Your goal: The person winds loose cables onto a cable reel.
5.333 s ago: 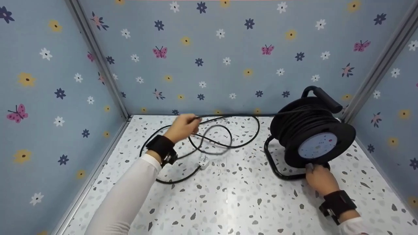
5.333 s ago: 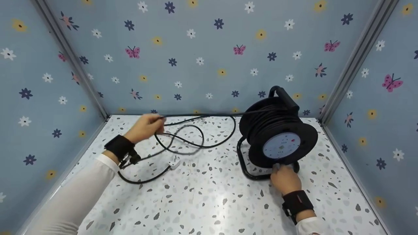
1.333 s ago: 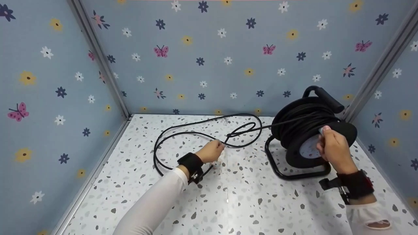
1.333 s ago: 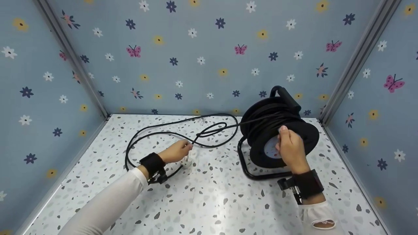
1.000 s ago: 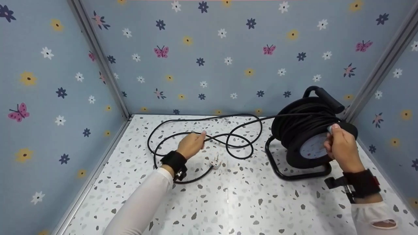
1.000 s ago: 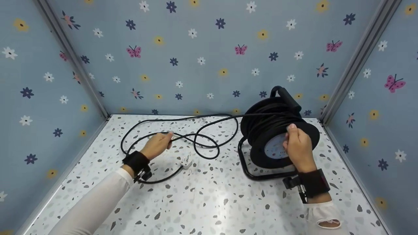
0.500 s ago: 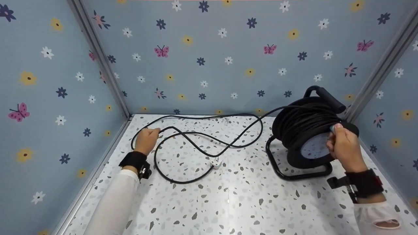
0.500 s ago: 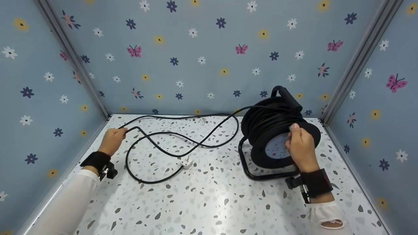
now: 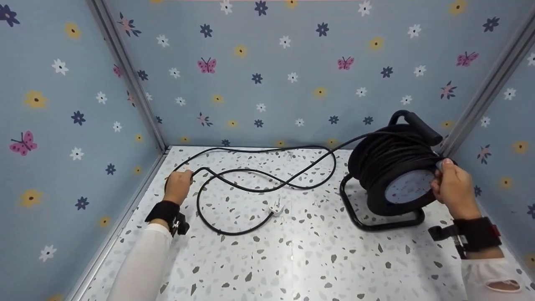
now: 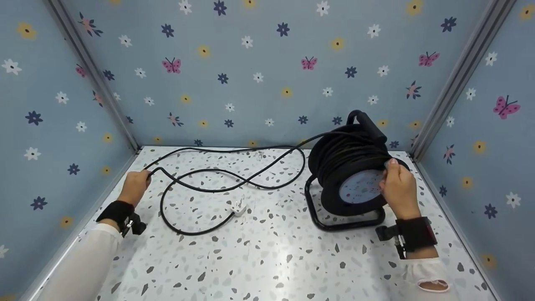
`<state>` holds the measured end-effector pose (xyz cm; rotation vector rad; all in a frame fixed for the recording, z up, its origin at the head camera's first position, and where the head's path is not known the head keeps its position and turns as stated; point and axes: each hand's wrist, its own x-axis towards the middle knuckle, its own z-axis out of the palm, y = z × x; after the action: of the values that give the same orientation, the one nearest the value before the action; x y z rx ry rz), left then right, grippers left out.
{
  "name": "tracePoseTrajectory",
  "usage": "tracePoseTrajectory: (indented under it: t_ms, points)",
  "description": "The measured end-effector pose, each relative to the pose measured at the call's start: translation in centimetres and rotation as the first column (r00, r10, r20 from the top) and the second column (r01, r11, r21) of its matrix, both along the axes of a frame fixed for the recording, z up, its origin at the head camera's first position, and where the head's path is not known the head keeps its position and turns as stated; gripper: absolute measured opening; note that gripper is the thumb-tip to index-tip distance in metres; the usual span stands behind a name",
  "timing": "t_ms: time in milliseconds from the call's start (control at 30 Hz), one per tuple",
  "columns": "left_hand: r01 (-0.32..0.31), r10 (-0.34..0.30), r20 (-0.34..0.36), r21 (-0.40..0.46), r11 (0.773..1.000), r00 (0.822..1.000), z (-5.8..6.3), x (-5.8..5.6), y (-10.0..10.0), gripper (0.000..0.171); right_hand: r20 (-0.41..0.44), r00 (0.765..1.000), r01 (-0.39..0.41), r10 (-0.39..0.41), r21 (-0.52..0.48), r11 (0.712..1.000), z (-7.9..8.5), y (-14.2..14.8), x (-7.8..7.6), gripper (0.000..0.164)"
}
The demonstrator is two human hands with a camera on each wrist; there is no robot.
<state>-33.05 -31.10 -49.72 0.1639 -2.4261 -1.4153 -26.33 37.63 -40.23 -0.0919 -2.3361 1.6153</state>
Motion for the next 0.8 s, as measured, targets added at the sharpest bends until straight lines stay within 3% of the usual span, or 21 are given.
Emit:
tracePoseTrajectory:
  t_ms: [167, 367, 633, 733, 800]
  points:
    - [-0.007, 0.007, 0.003, -0.025, 1.000, 1.000, -0.3, 0.2, -0.2, 0.053, 0.041, 0.997, 0.059, -0.060, 0.034, 0.998, -0.5, 1.4, -0.2, 0.053]
    - [0.041, -0.041, 0.017, 0.021, 0.999, 0.999, -0.8, 0.3, 0.0, 0.052, 0.083, 0.991, 0.103, -0.107, 0.050, 0.993, -1.8, 2.9, -0.4, 0.056]
    - [0.077, -0.077, 0.006, 0.018, 0.997, 0.997, -1.4, 0.5, 0.5, 0.052, 0.150, 0.973, 0.139, -0.177, 0.234, 0.962, -3.7, 4.3, -0.4, 0.063]
    - [0.105, -0.105, -0.001, -0.014, 0.994, 0.995, -1.4, 0.5, 0.9, 0.051, 0.160, 0.970, 0.129, -0.184, 0.303, 0.944, -4.5, 4.7, -0.3, 0.065]
    - [0.153, -0.161, -0.041, -0.145, 0.977, 0.986, -1.4, 0.5, 1.2, 0.048, 0.156, 0.972, 0.114, -0.176, 0.345, 0.932, -5.0, 5.0, -0.3, 0.066]
